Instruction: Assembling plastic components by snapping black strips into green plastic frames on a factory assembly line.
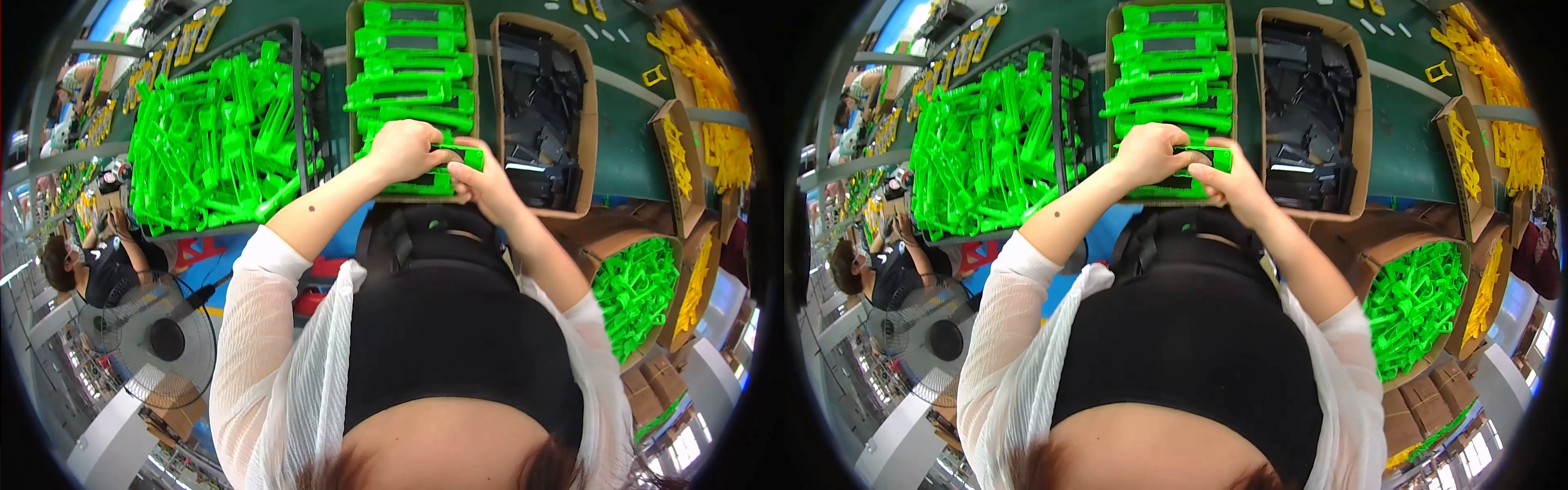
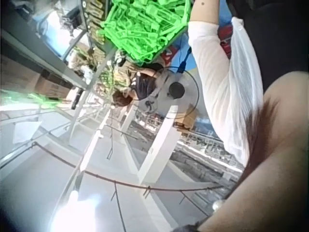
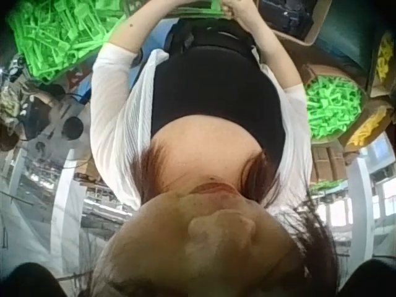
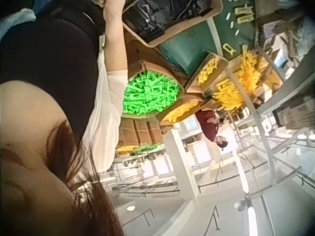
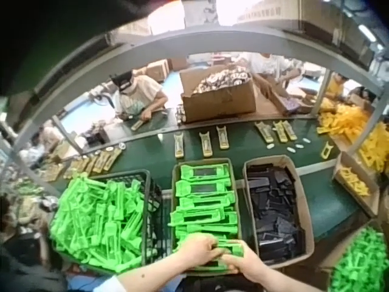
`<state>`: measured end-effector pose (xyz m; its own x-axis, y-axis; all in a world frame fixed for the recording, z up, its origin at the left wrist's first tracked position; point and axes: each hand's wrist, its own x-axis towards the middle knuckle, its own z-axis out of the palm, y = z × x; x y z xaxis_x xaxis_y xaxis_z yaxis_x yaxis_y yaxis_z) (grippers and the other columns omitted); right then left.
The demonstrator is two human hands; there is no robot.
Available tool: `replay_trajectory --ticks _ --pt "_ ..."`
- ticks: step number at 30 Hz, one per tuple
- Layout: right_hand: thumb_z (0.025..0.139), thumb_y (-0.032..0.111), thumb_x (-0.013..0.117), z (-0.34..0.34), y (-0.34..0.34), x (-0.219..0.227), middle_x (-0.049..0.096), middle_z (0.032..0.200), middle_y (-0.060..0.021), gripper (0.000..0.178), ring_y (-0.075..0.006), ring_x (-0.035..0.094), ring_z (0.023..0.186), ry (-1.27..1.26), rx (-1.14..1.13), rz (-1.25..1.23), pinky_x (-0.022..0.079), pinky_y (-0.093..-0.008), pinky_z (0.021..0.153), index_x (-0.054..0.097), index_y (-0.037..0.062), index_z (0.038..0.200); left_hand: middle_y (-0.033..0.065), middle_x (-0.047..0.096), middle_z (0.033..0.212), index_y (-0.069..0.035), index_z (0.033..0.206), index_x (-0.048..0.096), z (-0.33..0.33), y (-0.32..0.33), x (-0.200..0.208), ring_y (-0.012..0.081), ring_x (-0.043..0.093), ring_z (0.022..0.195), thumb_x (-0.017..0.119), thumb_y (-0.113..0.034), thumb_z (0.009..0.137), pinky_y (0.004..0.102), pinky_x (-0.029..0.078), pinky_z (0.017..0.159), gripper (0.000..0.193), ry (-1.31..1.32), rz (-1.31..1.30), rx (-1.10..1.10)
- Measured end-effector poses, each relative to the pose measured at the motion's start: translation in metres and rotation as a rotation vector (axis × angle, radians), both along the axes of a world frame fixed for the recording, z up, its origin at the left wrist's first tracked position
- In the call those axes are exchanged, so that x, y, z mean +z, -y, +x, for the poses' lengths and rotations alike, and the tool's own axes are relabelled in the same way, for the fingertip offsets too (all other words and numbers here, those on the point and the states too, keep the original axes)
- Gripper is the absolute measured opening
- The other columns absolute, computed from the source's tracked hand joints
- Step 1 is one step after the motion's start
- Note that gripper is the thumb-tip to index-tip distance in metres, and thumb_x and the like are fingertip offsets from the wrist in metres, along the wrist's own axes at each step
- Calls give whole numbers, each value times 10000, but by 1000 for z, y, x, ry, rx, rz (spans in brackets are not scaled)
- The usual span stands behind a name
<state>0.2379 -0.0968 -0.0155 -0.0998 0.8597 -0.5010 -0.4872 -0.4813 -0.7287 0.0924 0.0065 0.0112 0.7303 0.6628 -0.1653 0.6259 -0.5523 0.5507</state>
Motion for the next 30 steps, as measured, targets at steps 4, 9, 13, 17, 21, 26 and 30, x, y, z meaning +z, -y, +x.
replay_trajectory --ticks 4,9,13,17,21,26,30 --pt "825 158 576 8 10 5 501 783 -71 483 -76 437 533 -140 -178 45 330 -192 453 328 -8 1204 87 587 614 -92 625 611 33 -98 -11 251 566 620 618 -451 699 353 433 683 367 126 562 -287" --pt "797 121 608 62 44 -22 505 668 -11 289 -62 443 498 348 -107 -65 363 -182 453 480 19 1035 35 544 1066 -191 1091 542 47 -209 -26 228 489 1026 478 -480 804 465 316 901 413 -91 694 -221" --pt "800 88 590 114 60 -29 563 739 -11 110 -66 515 674 764 -169 -10 415 -210 615 546 7 861 10 215 1416 -312 1360 212 44 -226 -65 200 198 1302 292 -577 851 589 140 1002 580 -501 482 -112" --pt "716 92 626 160 29 -45 577 858 -128 238 -272 580 786 1551 -11 52 461 -348 689 533 27 926 14 173 1430 -317 1362 207 40 -227 -72 221 155 1319 277 -583 855 577 131 1008 577 -461 560 -64" --pt "655 138 675 170 -8 -67 526 956 -152 409 -327 535 898 1720 416 53 448 -409 734 492 45 1008 110 408 1278 -127 1132 546 39 -179 -54 282 350 1197 493 -404 836 468 294 947 408 58 720 75" --pt "737 192 615 189 -45 -97 604 859 -133 211 -299 572 822 1744 113 189 452 -379 723 594 35 875 122 488 1139 -90 1025 574 0 -94 -38 311 417 1089 609 -196 760 415 304 939 287 460 630 239" --pt "799 285 631 179 -74 -85 538 664 -32 312 -127 500 606 1483 -416 342 412 -255 573 566 -11 874 149 486 1118 -53 1063 521 -101 -100 -15 320 413 1074 634 -189 703 421 303 919 400 416 843 608"
